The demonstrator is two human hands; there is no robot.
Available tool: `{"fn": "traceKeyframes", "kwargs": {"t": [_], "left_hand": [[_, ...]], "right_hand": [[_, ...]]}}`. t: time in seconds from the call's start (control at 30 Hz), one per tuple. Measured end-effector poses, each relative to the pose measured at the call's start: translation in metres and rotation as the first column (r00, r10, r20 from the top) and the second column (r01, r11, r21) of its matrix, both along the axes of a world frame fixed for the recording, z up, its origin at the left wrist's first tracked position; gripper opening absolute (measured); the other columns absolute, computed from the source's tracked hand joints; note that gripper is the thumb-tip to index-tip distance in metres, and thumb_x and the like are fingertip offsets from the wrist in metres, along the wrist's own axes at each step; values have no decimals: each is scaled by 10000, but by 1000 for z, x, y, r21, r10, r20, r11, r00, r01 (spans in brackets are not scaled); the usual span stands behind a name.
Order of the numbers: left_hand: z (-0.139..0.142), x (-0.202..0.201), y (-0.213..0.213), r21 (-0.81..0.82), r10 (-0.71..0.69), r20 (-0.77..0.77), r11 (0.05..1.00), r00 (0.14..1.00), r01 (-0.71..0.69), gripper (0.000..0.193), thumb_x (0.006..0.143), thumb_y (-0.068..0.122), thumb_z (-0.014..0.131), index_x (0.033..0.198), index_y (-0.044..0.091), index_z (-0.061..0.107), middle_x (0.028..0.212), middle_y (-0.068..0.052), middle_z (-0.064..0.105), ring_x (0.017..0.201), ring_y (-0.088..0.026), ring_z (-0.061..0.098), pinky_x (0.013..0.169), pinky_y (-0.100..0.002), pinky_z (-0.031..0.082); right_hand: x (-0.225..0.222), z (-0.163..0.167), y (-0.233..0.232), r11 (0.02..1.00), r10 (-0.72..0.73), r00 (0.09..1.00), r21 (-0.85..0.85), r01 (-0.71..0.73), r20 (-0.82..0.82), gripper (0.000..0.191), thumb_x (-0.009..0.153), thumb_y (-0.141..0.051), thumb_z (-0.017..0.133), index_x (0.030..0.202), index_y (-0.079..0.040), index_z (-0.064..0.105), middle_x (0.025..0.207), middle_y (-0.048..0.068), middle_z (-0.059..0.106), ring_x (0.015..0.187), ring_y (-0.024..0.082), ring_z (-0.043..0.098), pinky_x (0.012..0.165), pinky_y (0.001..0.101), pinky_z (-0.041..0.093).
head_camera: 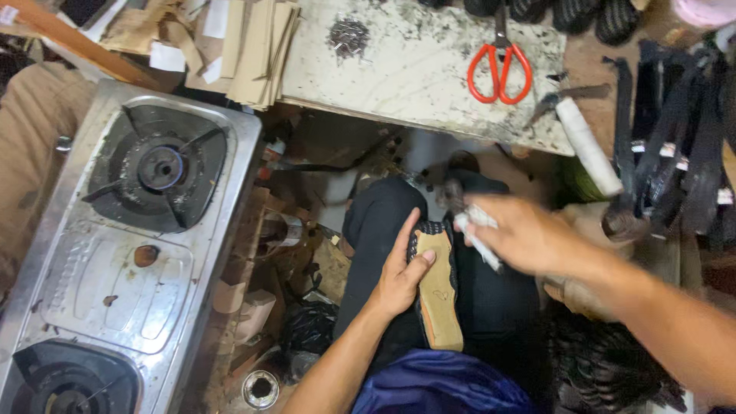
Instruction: The person sits on the floor holding a woven shoe with a cardboard sole on their lap and trims the sole edge with a hand trimming tool, rotating the shoe to work around the perimeter and pressing the sole with their fingers as they go.
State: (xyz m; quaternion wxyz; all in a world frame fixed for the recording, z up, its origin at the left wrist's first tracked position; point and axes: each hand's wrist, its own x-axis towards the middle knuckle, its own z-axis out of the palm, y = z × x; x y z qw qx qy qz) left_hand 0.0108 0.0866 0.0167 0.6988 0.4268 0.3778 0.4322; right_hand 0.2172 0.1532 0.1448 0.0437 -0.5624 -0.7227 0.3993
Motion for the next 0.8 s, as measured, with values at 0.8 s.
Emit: {"fn": "traceKeyframes", "kwargs": {"t": [0.8], "left_hand": [[42, 81, -45, 296, -54, -563, 918, 825, 262, 729, 978, 169, 587, 1610, 41, 247, 1307, -310, 615, 1144, -455, 645, 963, -466, 513]], "right_hand": [[34, 39, -121, 966, 127, 881, 147, -215, 455, 476, 786, -46, 612, 1246, 59, 552, 970, 207, 642, 786, 398, 705, 621, 504, 568]]}}
